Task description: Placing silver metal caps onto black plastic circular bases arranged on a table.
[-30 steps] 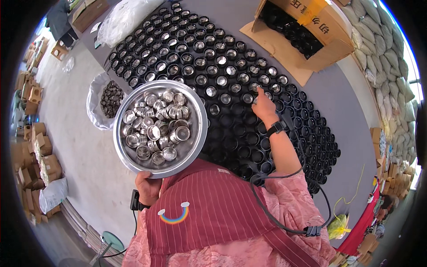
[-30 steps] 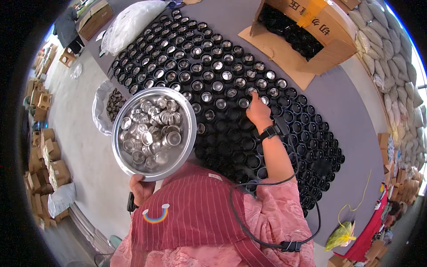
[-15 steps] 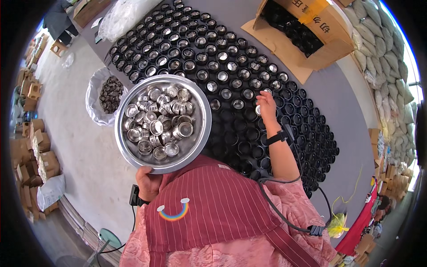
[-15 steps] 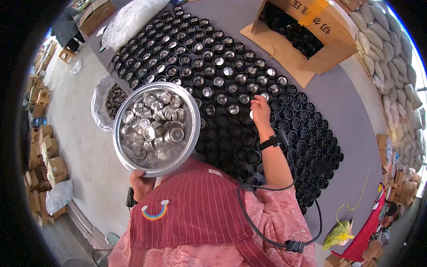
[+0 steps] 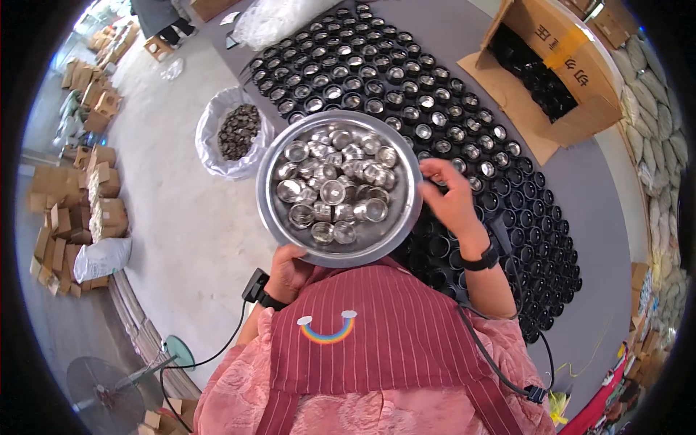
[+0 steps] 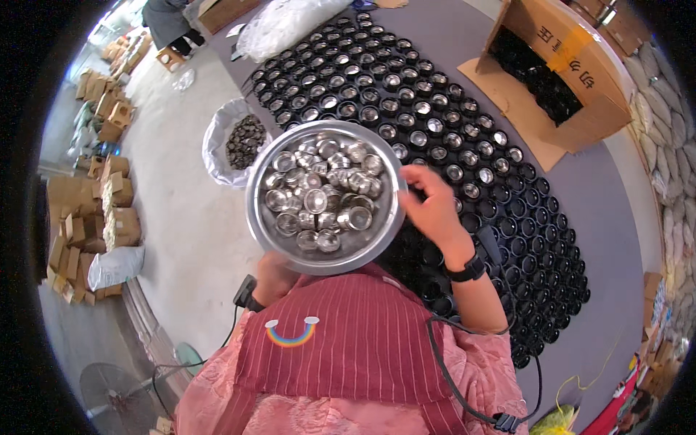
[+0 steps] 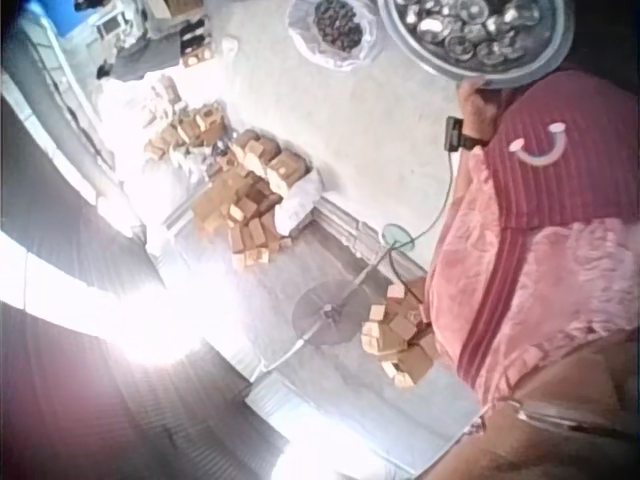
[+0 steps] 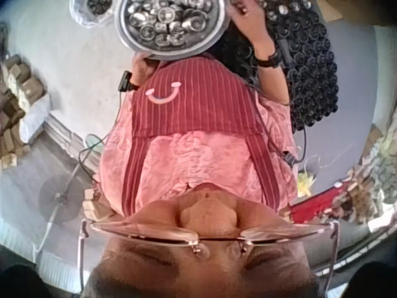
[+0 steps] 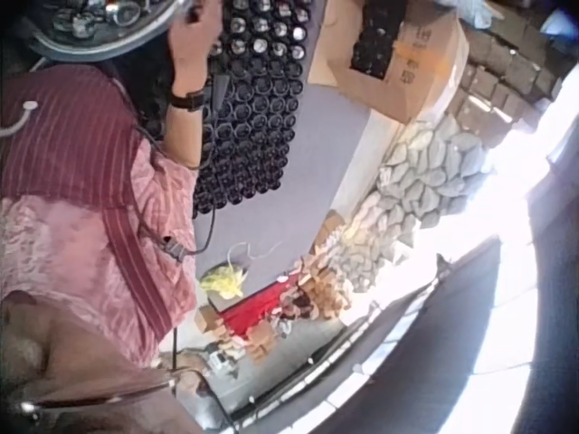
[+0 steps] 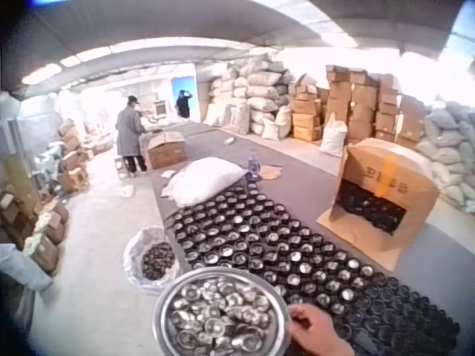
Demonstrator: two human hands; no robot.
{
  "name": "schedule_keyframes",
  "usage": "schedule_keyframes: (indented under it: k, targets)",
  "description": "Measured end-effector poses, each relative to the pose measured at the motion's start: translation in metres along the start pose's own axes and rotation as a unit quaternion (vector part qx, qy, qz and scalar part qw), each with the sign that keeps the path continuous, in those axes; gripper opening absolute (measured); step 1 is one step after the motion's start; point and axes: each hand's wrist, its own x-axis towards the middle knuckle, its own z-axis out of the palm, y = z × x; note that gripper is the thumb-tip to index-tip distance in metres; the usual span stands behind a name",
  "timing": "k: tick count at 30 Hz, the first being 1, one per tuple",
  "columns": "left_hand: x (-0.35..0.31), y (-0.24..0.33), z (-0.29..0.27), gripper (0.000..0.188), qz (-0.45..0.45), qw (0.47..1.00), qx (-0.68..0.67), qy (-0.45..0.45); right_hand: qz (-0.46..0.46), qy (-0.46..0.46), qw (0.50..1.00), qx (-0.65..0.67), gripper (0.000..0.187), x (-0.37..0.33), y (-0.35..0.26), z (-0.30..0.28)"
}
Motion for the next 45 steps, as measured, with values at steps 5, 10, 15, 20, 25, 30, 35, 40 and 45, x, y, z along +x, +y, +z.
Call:
schedule_keyframes:
  k: [5, 10, 15, 20, 25, 30, 35, 40, 45]
  targets:
    - [0.006, -0.005, 0.009, 0.061, -0.041, 0.994, -0.097, -0.026, -0.206, -0.140, 0.959, -0.136, 0.068, 0.000, -0.059, 0.051]
    - [0.000, 0.008, 0.038, 0.064, -0.068, 0.989, -0.092, -0.093, -0.175, -0.121, 0.962, -0.170, 0.081, 0.014, -0.067, 0.089]
    - [-0.004, 0.028, 0.055, 0.065, -0.106, 0.987, -0.051, -0.113, -0.196, -0.077, 0.936, -0.281, 0.088, 0.027, -0.095, 0.108]
    - [0.009, 0.018, 0.039, 0.064, -0.087, 0.975, -0.079, -0.190, -0.153, -0.143, 0.899, -0.385, 0.093, 0.046, -0.102, 0.116]
    - [0.016, 0.022, 0.025, 0.066, -0.142, 0.968, -0.084, -0.187, -0.088, -0.161, 0.892, -0.413, 0.095, 0.064, -0.114, 0.124]
    - [0.021, 0.030, 0.018, 0.063, -0.124, 0.964, -0.106, -0.210, -0.142, -0.179, 0.885, -0.405, 0.070, 0.063, -0.102, 0.143]
    - [0.023, 0.040, 0.014, 0.065, -0.133, 0.969, -0.105, -0.182, -0.129, -0.222, 0.863, -0.434, 0.062, 0.069, -0.108, 0.154]
    - [0.023, 0.045, 0.004, 0.064, -0.132, 0.967, -0.123, -0.182, -0.143, -0.251, 0.872, -0.395, 0.053, 0.066, -0.098, 0.163]
    - [0.019, 0.048, -0.008, 0.062, -0.146, 0.963, -0.128, -0.187, -0.146, -0.284, 0.878, -0.356, 0.044, 0.056, -0.088, 0.168]
